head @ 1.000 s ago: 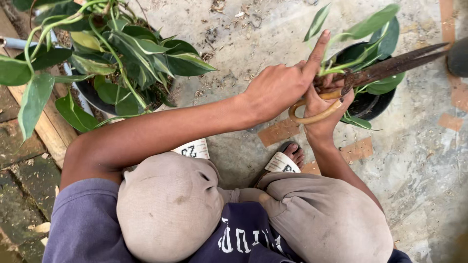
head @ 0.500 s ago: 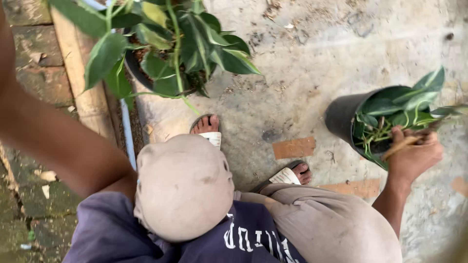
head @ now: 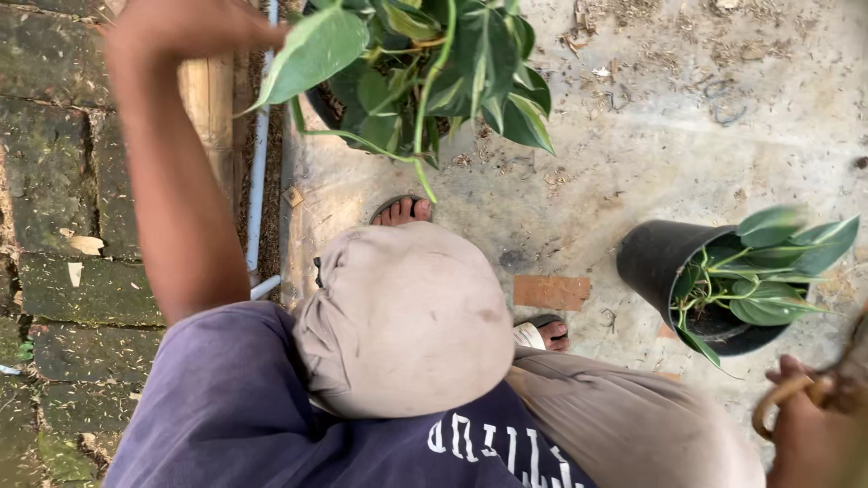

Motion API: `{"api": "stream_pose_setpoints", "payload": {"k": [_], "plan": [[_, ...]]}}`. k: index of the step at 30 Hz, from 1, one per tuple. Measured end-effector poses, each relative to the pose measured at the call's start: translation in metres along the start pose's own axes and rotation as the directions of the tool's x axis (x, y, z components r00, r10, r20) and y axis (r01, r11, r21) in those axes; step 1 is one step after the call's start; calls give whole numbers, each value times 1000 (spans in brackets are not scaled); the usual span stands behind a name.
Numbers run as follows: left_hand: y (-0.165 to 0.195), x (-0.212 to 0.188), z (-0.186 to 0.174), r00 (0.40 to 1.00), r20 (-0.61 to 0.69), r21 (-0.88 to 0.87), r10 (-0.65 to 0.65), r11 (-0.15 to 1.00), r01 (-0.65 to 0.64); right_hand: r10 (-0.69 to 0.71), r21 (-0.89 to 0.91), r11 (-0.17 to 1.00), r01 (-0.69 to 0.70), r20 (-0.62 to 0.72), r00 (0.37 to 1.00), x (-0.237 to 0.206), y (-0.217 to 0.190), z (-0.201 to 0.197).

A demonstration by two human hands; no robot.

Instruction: The person trims a potted plant using shears, cutting stems and leaves and placing them into a second pot. The person repeatedly reaches into the plant, selects stems, cuts them, and transfers the cuttings to the other container.

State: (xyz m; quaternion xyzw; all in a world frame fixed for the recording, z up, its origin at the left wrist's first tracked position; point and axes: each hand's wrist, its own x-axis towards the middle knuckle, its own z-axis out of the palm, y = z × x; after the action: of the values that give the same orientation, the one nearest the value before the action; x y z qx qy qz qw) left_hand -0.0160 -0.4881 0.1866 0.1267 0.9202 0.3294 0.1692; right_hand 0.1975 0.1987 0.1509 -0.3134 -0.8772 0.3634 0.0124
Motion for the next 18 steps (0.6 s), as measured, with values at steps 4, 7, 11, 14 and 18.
{"api": "stream_pose_setpoints", "payload": {"k": [4,7,11,14,18], "plan": [[-15,-2,53,877,-302,22,374,922,-386,12,91,995,-36,254,967,8,-65,10],[-40,16,82,911,-411,-299,-11,946,-124,-156,-497,740,454,529,834,38,-84,57],[-64,22,91,850,-464,-832,-252,452,-320,-74,-421,548,723,837,542,94,-78,169],[-62,10,85,856,-508,-773,-94,489,-405,-177,-361,365,859,878,444,115,-56,244],[-32,-22,61,891,-445,-885,95,109,-453,-319,-259,433,863,852,416,111,-36,305]]}}
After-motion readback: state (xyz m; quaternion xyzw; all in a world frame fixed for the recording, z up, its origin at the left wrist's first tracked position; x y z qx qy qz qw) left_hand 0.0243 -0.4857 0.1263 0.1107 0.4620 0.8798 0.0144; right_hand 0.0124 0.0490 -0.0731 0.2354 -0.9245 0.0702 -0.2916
